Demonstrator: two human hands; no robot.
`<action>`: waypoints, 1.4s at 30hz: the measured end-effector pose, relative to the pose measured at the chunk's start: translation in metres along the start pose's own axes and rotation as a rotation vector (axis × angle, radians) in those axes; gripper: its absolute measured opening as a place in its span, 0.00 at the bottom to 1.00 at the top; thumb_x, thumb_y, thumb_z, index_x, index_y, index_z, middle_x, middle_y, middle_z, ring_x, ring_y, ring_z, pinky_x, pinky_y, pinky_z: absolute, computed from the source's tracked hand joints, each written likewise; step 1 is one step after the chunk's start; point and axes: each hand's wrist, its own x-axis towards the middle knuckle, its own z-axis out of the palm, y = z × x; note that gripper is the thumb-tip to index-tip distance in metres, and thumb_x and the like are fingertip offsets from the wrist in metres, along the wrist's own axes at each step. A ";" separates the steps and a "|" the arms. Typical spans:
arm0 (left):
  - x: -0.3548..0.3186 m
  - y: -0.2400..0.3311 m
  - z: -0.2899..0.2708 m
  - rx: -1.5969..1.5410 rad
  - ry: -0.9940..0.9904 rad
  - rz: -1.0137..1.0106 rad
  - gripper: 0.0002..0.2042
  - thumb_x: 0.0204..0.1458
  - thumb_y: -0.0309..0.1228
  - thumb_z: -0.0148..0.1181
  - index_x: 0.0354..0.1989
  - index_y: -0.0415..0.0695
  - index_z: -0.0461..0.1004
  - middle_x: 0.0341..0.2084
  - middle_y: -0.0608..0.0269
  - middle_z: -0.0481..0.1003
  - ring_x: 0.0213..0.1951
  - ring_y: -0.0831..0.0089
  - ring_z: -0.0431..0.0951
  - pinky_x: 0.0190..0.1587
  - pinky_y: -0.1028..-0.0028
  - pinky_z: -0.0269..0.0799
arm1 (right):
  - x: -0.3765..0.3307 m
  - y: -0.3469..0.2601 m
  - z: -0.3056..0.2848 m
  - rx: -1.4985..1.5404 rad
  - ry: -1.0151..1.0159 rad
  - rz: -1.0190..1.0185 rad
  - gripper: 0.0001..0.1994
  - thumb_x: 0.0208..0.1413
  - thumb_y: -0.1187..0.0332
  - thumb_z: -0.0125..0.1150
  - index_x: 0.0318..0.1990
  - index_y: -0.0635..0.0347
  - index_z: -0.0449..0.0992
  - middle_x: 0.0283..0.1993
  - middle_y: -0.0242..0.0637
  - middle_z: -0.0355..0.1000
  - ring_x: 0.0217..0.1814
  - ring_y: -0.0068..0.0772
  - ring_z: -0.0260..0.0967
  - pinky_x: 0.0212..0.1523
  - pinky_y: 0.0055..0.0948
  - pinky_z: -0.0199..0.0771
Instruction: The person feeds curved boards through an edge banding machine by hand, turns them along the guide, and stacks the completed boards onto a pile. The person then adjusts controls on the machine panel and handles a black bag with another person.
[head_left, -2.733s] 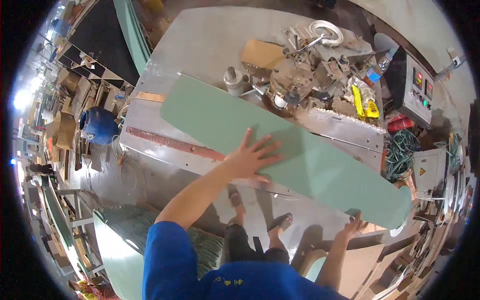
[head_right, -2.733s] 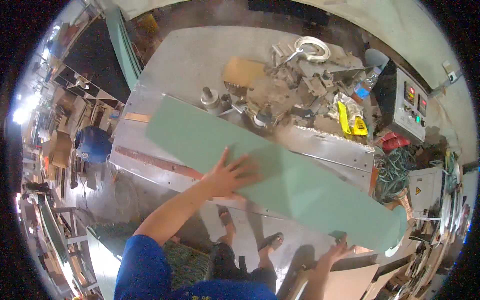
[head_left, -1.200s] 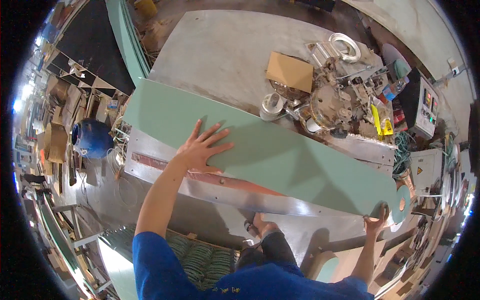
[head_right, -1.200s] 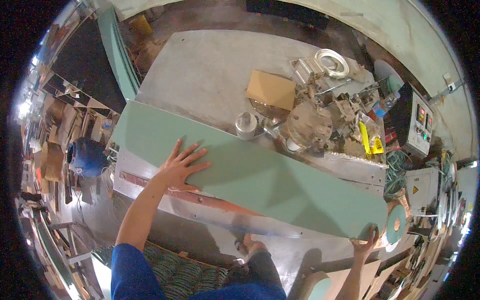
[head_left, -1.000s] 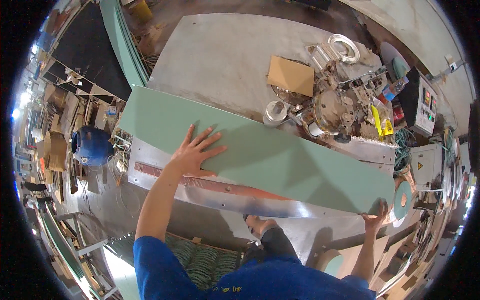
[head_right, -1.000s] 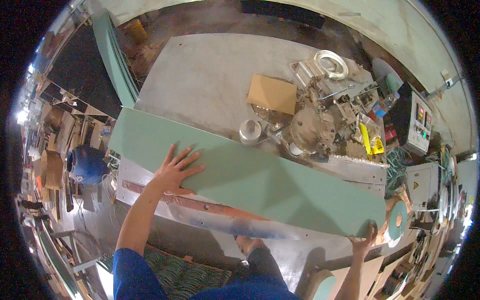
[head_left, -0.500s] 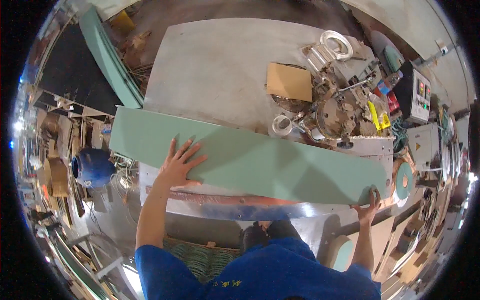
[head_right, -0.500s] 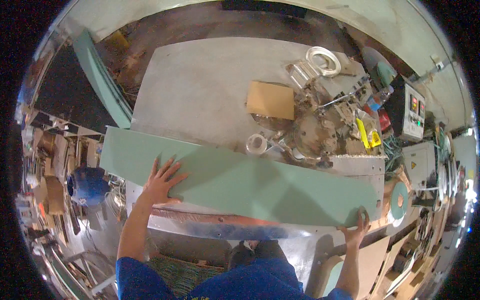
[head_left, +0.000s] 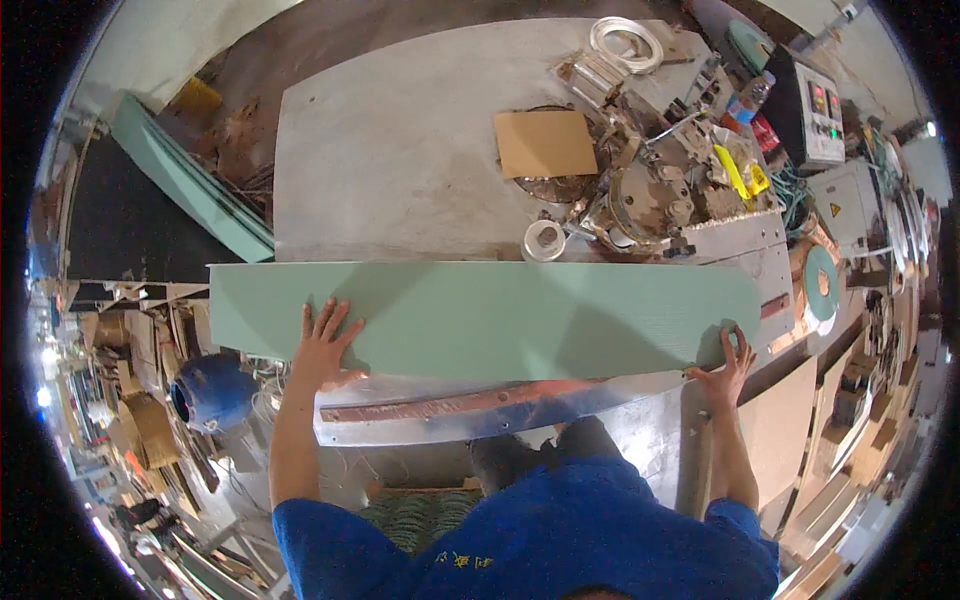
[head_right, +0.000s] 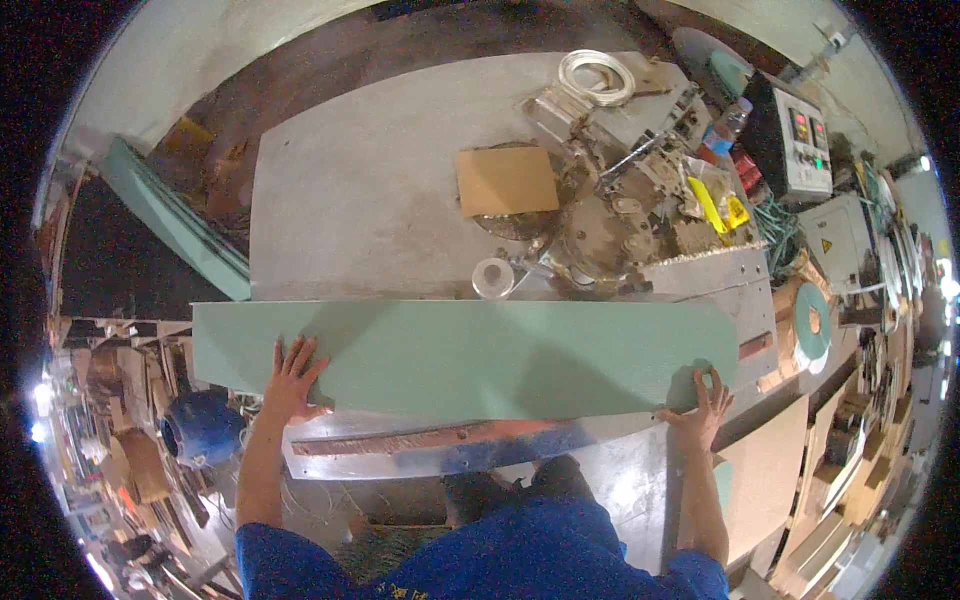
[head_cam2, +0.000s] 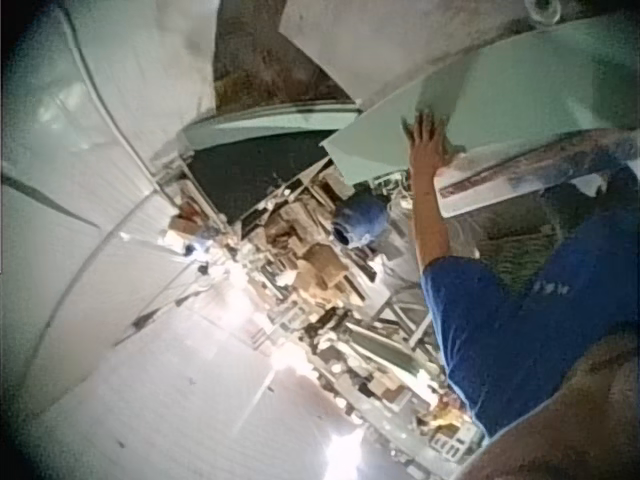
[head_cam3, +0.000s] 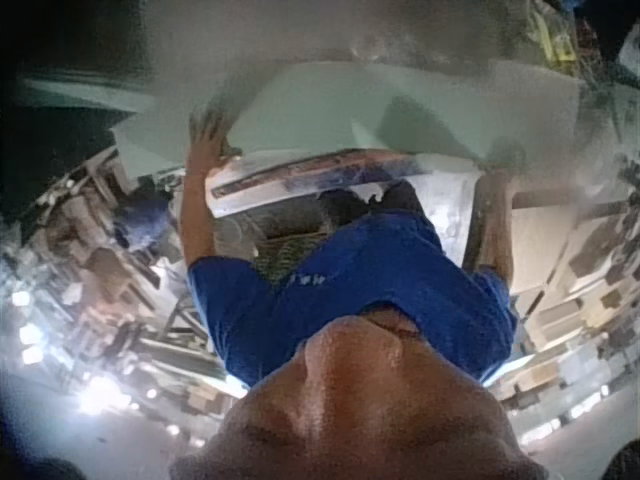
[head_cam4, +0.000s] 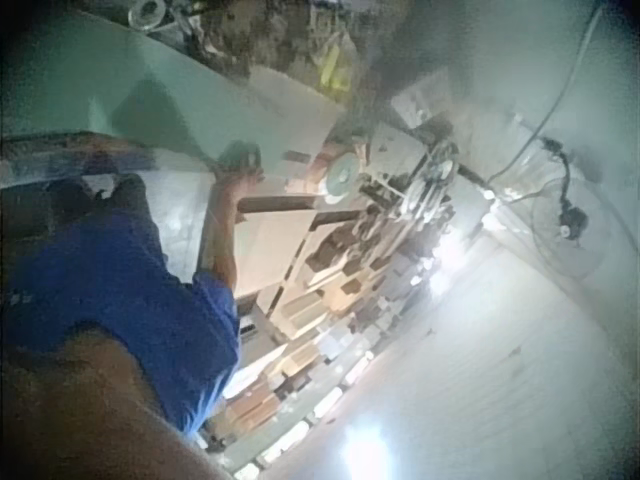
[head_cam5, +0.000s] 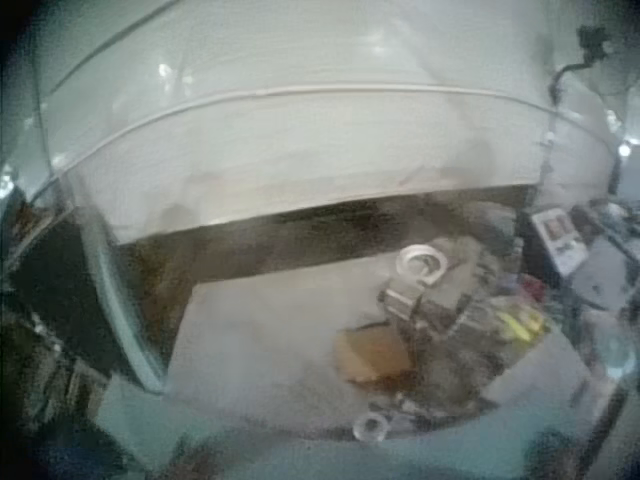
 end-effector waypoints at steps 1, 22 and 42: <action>0.000 -0.004 -0.005 -0.007 -0.040 -0.016 0.49 0.32 0.61 0.67 0.68 0.60 0.59 0.72 0.57 0.45 0.73 0.54 0.39 0.70 0.39 0.27 | -0.004 -0.005 0.001 0.000 0.007 0.015 0.56 0.14 0.36 0.76 0.63 0.42 0.68 0.69 0.36 0.57 0.69 0.59 0.52 0.69 0.68 0.41; -0.038 -0.112 -0.012 -0.093 -0.090 -0.029 0.48 0.32 0.50 0.73 0.68 0.55 0.58 0.72 0.50 0.43 0.72 0.48 0.42 0.69 0.41 0.37 | -0.029 -0.133 0.002 -0.006 -0.078 0.081 0.54 0.18 0.39 0.77 0.63 0.44 0.68 0.70 0.33 0.56 0.69 0.67 0.48 0.70 0.62 0.43; 0.055 -0.219 -0.011 -0.198 -0.061 -0.360 0.38 0.45 0.67 0.54 0.44 0.39 0.79 0.36 0.46 0.79 0.44 0.50 0.78 0.47 0.57 0.73 | -0.046 -0.255 -0.002 0.010 -0.075 0.069 0.53 0.18 0.34 0.74 0.61 0.47 0.71 0.68 0.35 0.59 0.70 0.66 0.48 0.71 0.67 0.36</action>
